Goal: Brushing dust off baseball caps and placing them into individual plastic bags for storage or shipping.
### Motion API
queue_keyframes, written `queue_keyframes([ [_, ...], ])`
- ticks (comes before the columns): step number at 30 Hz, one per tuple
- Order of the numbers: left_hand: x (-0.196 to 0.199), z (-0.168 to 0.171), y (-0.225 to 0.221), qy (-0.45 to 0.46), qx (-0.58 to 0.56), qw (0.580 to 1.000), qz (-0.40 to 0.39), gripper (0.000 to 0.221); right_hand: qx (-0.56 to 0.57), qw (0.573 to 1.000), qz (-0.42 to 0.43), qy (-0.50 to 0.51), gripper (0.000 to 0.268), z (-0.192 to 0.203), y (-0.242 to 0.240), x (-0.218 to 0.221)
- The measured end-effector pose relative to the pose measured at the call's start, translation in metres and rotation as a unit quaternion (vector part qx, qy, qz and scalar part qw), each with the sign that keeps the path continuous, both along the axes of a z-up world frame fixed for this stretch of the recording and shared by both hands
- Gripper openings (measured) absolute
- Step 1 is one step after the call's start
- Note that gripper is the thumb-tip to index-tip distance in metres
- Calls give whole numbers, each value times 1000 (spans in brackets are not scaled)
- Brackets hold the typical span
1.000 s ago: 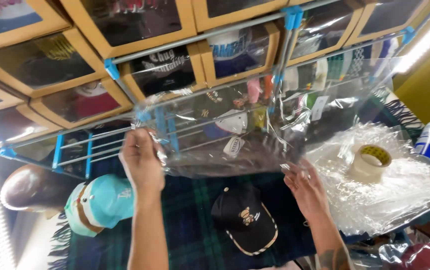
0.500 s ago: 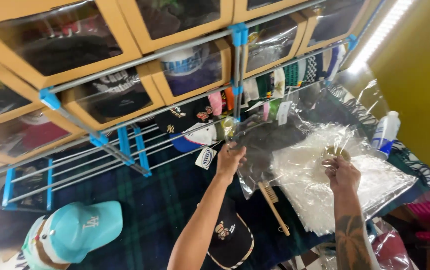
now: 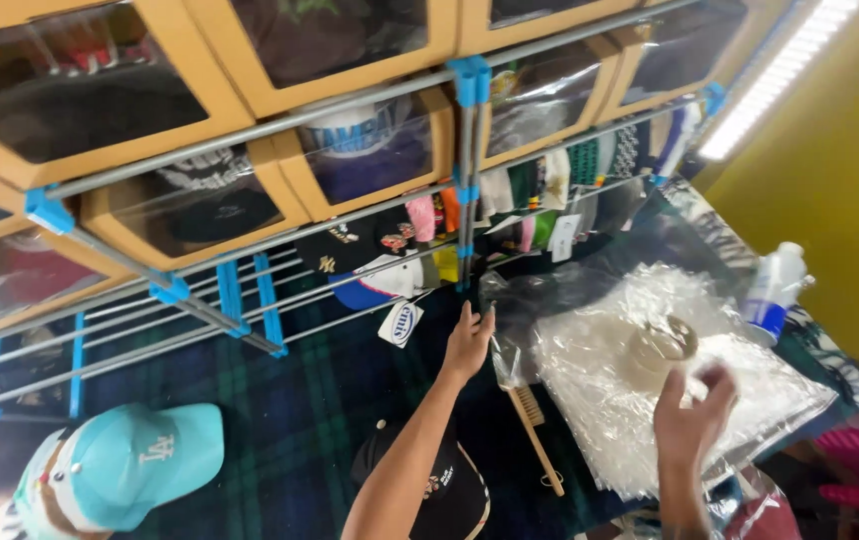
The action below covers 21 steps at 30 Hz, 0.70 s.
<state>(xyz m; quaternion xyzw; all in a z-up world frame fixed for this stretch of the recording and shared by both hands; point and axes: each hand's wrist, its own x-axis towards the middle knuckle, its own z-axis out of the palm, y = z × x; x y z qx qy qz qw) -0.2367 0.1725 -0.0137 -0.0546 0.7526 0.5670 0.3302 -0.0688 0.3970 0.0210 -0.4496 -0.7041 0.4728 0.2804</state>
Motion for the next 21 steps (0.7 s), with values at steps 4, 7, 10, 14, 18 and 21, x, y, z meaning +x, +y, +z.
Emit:
queue_keyframes([
  [4,75,-30,-93,242,-4,963,120,65,40,966,213,-138,35,-159,-51,66],
  [7,149,-57,-158,227,-97,940,237,54,158,914,305,-216,49,-236,-86,78],
  [10,217,-133,-203,79,-211,935,272,58,278,846,326,-318,67,-244,-103,61],
  [14,273,-202,-202,-131,-257,903,317,64,127,838,386,-364,30,-240,-93,31],
  [18,256,-137,-200,-215,-35,898,381,71,-246,846,430,-195,17,-267,-114,42],
  [21,240,-98,-198,-322,18,849,419,66,-289,784,481,-267,27,-230,-141,51],
])
